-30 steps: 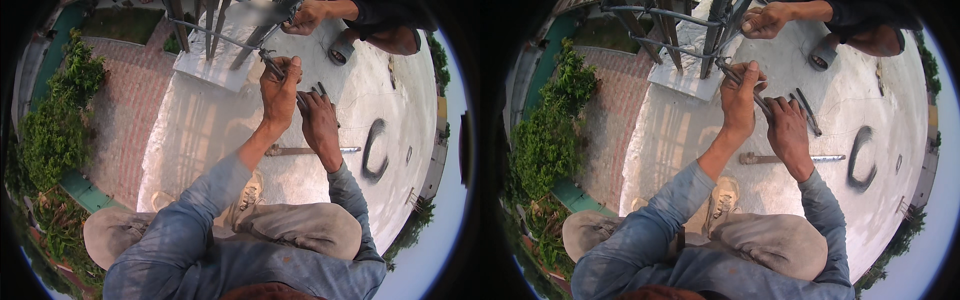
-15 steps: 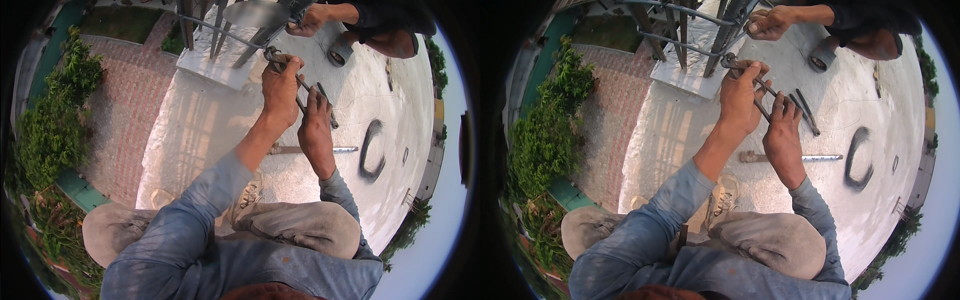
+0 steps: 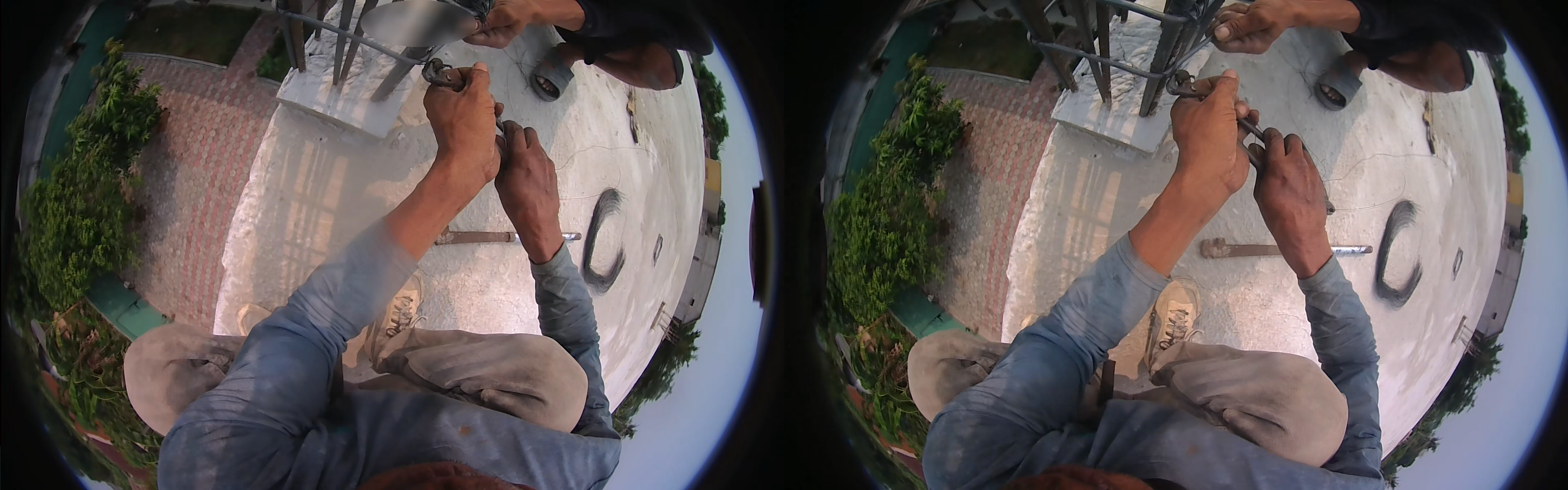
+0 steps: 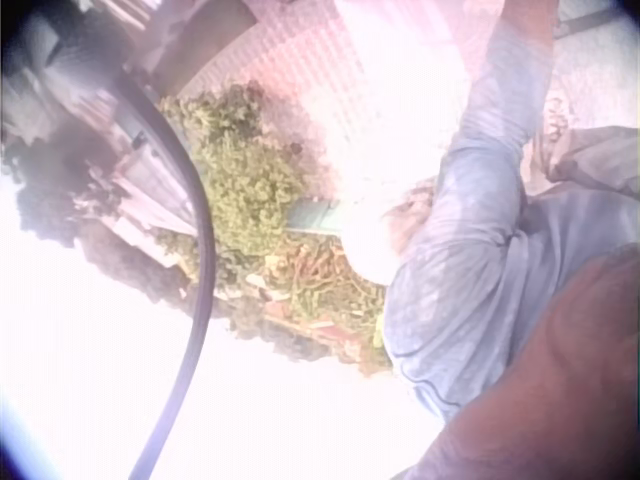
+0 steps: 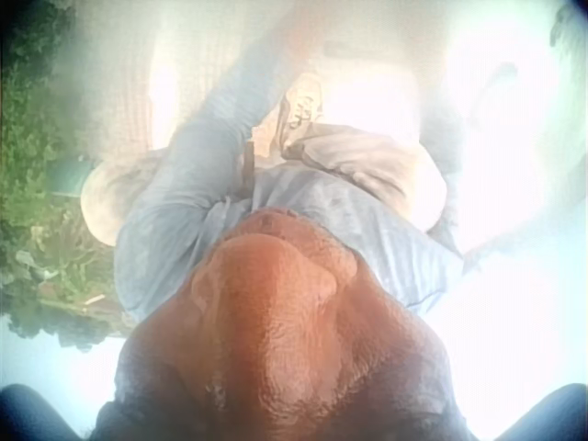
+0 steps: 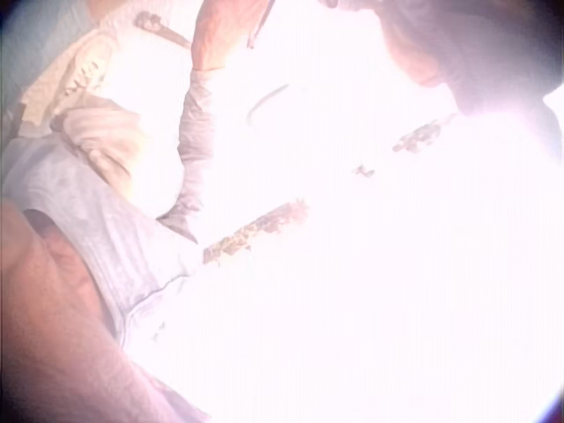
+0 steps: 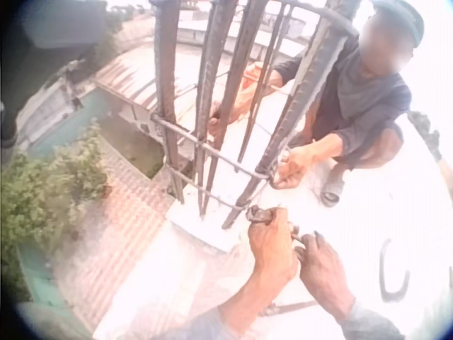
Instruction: The person assembles a metal frame by bending and securing metal rods with pliers and a hammer. They repeatedly position rods, twist wire ties, and hammer joints to form a stable structure on a concrete surface.
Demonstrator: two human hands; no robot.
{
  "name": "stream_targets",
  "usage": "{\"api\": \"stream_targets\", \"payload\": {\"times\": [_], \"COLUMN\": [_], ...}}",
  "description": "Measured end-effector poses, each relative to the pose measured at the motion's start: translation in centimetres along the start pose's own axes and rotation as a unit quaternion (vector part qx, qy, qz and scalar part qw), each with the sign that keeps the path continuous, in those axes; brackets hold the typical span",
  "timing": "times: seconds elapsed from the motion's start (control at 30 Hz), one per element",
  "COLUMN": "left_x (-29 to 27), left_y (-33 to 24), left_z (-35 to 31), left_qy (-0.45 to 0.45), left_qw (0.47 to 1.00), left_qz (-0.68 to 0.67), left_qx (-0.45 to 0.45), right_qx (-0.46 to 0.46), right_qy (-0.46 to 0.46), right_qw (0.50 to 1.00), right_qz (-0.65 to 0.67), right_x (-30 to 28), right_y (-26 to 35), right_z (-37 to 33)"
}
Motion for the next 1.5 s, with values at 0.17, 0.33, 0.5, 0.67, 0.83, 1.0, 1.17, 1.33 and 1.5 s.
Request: {"api": "stream_targets", "payload": {"times": [0.17, 0.33, 0.5, 0.67, 0.83, 1.0, 1.17, 1.33, 1.5], "left_x": [1.4, 1.6, 0.9, -1.4, -1.9, -0.7, -4.2, -7.9, -4.1], "left_y": [0.5, 0.9, 0.8, 1.0, 0.6, 0.7, -4.5, -12.1, -19.2], "left_z": [2.7, 4.7, 4.0, 0.4, 0.3, 0.5, 0.6, 0.8, 0.0], "left_qy": [-0.025, -0.035, 0.038, 0.195, 0.137, 0.039, 0.13, 0.032, 0.033], "left_qw": [0.989, 0.968, 0.977, 0.979, 0.988, 0.997, 0.954, 0.879, 0.744], "left_qz": [-0.032, -0.013, 0.001, -0.057, 0.055, 0.066, 0.213, 0.282, 0.299], "left_qx": [0.14, 0.25, 0.209, -0.019, -0.039, 0.032, 0.167, 0.383, 0.596], "right_qx": [-0.161, -0.247, -0.239, 0.148, 0.134, 0.02, 0.027, 0.022, -0.022], "right_qy": [-0.089, -0.095, 0.077, 0.543, 0.442, 0.087, 0.039, 0.054, 0.066], "right_qw": [0.983, 0.964, 0.965, 0.682, 0.743, 0.972, 0.992, 0.991, 0.991], "right_qz": [-0.027, -0.002, 0.073, 0.468, 0.484, 0.217, 0.116, 0.124, 0.116], "right_x": [0.6, 2.3, 4.5, 11.1, 7.9, 1.1, 1.8, 2.1, 0.7], "right_y": [-1.8, -2.9, -2.5, -2.8, -0.8, -0.7, -1.9, -2.7, -1.9], "right_z": [6.1, 10.2, 8.7, -1.9, -3.5, -2.5, -2.2, -1.6, -1.7]}}
Point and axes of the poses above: each hand's wrist, its own z-axis towards the middle knuckle, its own x-axis out of the palm, y = z × x, the point moved 10 cm from there along z, towards the middle knuckle, and after that the axes turned 9 degrees about x, right-handed, at the moved point
